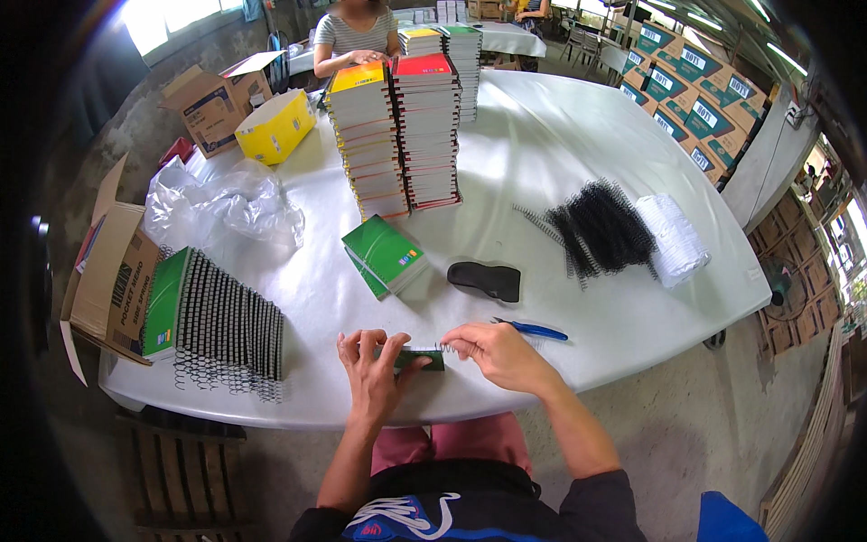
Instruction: The person inserts a spiral binding into a notebook cover and pages by hand, then uses pliers to clip and secure the ends of the spiral.
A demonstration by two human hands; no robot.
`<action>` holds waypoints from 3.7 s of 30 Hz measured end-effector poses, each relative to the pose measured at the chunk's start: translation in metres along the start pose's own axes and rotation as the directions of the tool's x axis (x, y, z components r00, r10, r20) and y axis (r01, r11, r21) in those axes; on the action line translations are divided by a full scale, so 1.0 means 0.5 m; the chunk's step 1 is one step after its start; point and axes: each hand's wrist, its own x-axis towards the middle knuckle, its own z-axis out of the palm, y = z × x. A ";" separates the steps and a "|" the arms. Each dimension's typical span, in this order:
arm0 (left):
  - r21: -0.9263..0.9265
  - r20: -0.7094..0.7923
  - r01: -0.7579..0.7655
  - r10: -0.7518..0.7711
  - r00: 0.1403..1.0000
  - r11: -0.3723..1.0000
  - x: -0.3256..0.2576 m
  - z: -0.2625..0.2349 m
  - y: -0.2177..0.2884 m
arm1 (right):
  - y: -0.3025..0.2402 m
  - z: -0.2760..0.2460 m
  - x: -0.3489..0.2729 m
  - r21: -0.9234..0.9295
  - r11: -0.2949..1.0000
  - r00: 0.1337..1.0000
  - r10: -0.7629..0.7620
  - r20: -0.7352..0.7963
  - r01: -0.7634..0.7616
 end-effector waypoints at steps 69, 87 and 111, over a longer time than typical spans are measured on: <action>-0.788 0.197 0.345 -0.322 0.926 0.511 -0.014 0.039 -0.047 | 0.004 0.090 0.111 0.058 0.993 0.969 0.114 -0.217 -0.104; -0.967 0.189 0.253 -0.558 0.808 0.038 -0.009 -0.015 -0.019 | 0.091 0.065 -0.108 -0.472 0.717 0.801 0.202 -0.563 -0.512; -0.629 -0.372 0.016 -0.319 0.872 0.777 0.035 -0.069 0.055 | -0.133 0.130 -0.076 0.808 0.573 0.968 0.249 -0.011 -0.139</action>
